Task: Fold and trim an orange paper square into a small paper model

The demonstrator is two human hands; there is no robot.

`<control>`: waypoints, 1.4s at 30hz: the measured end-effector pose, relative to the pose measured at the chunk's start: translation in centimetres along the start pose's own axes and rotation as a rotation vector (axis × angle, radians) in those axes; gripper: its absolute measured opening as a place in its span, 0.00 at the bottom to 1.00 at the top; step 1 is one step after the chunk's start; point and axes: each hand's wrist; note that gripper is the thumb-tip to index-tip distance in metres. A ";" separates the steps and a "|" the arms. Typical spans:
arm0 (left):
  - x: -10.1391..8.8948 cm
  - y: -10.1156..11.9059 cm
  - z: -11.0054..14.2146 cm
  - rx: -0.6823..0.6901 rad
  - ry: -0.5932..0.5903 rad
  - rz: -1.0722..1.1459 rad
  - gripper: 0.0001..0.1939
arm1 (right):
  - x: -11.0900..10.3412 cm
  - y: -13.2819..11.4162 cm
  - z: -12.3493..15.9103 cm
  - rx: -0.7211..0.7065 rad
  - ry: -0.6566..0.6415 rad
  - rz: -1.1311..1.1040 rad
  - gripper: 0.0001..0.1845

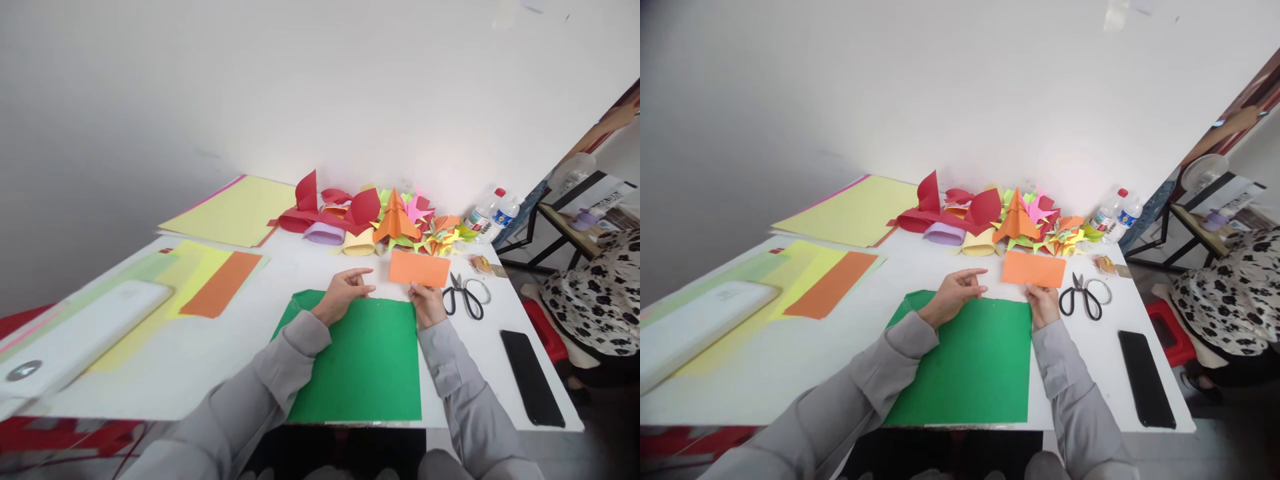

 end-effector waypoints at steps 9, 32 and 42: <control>1.7 -0.9 1.0 -0.109 -0.125 0.060 0.26 | 1.7 1.9 2.7 0.023 -0.236 0.106 0.13; -0.2 0.3 0.2 -0.060 -0.107 -0.086 0.14 | -0.6 -0.3 0.1 0.059 -0.182 0.128 0.15; -0.6 0.2 -0.2 -0.102 -0.104 -0.043 0.15 | -1.4 -0.4 -1.0 0.065 -0.181 0.100 0.15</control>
Point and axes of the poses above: each hand's wrist, its own z-axis away from the middle knuckle, its own x-axis out of the palm, y = z × x, and after that the axes turned 8 degrees about y, right-handed
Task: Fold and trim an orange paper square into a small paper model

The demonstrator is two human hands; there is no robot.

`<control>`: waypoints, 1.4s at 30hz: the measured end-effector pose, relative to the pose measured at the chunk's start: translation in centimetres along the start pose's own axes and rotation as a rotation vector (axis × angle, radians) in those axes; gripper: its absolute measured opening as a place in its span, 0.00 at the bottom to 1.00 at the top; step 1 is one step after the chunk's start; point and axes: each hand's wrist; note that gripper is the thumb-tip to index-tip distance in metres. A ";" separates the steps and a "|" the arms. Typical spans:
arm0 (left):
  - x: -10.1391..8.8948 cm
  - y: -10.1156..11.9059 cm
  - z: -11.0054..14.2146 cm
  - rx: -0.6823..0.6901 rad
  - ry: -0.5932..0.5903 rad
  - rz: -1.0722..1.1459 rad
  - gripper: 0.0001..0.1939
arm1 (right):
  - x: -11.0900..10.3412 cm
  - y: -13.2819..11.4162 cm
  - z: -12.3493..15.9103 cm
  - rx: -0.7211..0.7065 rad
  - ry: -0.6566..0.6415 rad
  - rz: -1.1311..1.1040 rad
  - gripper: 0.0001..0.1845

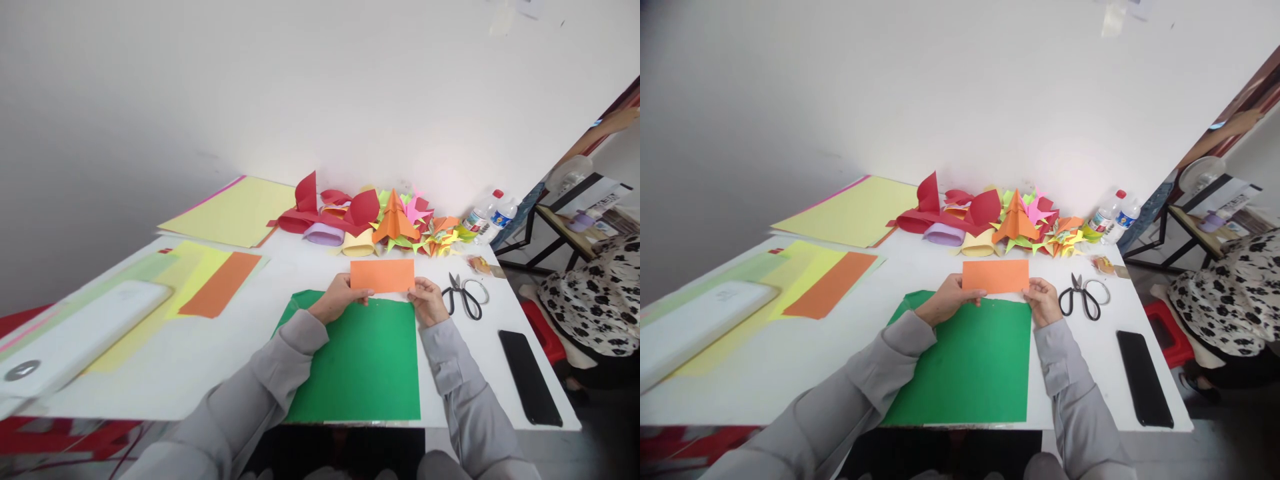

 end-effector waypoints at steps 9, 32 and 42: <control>0.3 0.3 -0.2 0.030 0.166 0.142 0.15 | 0.2 0.0 0.1 -0.053 0.029 0.040 0.16; 1.0 -0.6 0.3 -0.070 -0.046 0.165 0.20 | 1.3 1.7 1.6 -0.022 -0.146 0.235 0.15; 1.2 -0.6 0.7 -0.059 -0.132 -0.007 0.17 | 2.0 1.3 2.3 -0.036 -0.137 0.283 0.14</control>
Point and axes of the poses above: each hand's wrist, its own z-axis away from the middle knuckle, its own x-axis out of the palm, y = z × x, and after that the axes turned 8 degrees about y, right-handed
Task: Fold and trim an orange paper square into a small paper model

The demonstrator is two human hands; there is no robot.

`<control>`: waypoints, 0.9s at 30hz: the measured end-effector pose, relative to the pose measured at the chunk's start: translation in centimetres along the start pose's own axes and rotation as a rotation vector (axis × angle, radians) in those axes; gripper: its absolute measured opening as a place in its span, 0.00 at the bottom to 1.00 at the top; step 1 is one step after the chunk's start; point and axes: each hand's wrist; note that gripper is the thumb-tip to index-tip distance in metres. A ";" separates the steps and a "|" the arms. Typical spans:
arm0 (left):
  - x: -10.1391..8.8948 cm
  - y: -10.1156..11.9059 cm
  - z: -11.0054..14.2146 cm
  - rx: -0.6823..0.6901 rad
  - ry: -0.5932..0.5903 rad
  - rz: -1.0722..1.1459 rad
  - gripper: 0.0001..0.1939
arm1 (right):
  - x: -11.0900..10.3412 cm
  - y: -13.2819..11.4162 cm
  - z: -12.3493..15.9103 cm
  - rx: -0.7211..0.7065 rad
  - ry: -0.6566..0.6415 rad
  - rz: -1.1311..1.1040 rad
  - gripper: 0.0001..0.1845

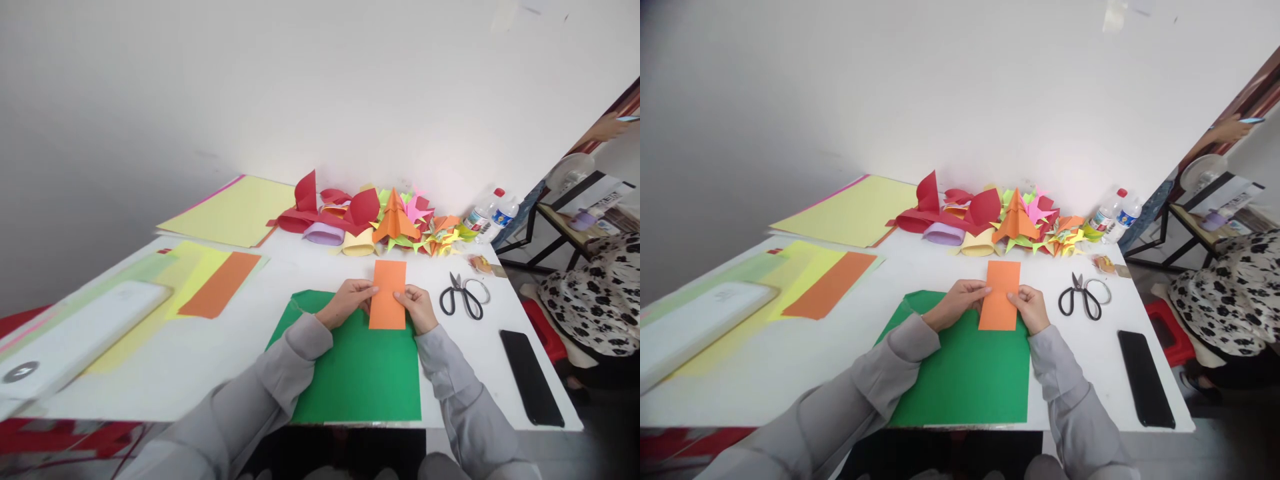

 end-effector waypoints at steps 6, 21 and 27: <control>-0.2 0.0 0.0 -0.015 0.002 0.029 0.19 | -0.2 0.1 -0.2 0.025 -0.007 -0.055 0.15; 0.7 0.5 0.3 0.258 0.026 -0.015 0.10 | -0.2 0.4 -0.4 -0.040 0.005 0.090 0.17; 0.7 0.1 0.3 0.232 0.140 -0.021 0.12 | -0.1 0.1 -0.3 -0.058 0.000 -0.017 0.34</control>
Point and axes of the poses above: each hand's wrist, its own z-axis away from the middle knuckle, its own x-axis out of the palm, y = z × x, and after that the axes turned 8 degrees about y, right-handed
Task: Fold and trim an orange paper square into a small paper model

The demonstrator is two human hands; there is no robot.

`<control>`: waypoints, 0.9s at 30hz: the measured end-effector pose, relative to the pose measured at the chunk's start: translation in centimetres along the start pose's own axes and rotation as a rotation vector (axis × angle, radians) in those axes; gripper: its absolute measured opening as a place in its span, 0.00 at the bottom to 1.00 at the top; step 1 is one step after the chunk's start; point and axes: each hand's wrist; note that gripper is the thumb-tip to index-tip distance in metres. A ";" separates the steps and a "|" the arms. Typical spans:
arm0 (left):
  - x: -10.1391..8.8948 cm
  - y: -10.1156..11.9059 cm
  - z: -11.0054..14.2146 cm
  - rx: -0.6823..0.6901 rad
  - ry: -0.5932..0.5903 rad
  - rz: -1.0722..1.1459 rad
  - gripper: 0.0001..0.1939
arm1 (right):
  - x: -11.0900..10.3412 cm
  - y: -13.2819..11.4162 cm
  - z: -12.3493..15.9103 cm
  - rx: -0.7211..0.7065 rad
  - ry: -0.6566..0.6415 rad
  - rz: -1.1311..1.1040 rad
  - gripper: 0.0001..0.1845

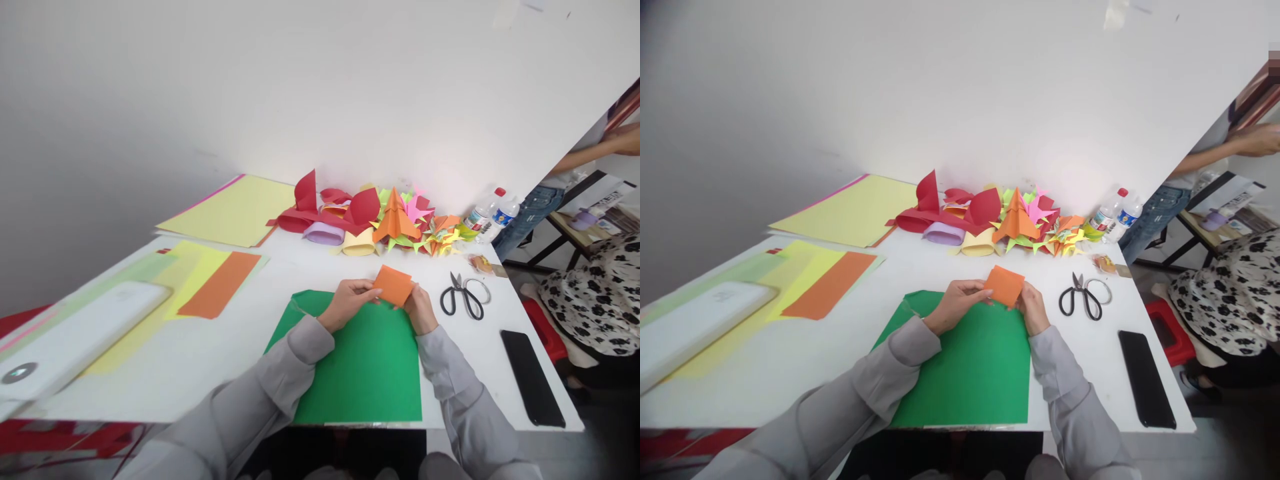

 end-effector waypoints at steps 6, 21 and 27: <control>0.0 -0.8 0.0 0.021 0.042 -0.064 0.12 | 0.3 -0.6 0.5 -0.074 0.002 -0.006 0.25; 0.3 -0.3 0.4 -0.018 -0.108 -0.101 0.10 | 0.3 -0.4 0.5 -0.118 0.215 0.157 0.14; 0.5 -0.1 0.5 -0.076 -0.129 -0.168 0.11 | 0.3 -0.4 0.6 -0.137 0.263 0.187 0.15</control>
Point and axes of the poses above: each hand's wrist, its own z-axis away from the middle knuckle, its own x-axis out of the palm, y = z × x, and after that the axes turned 8 degrees about y, right-handed
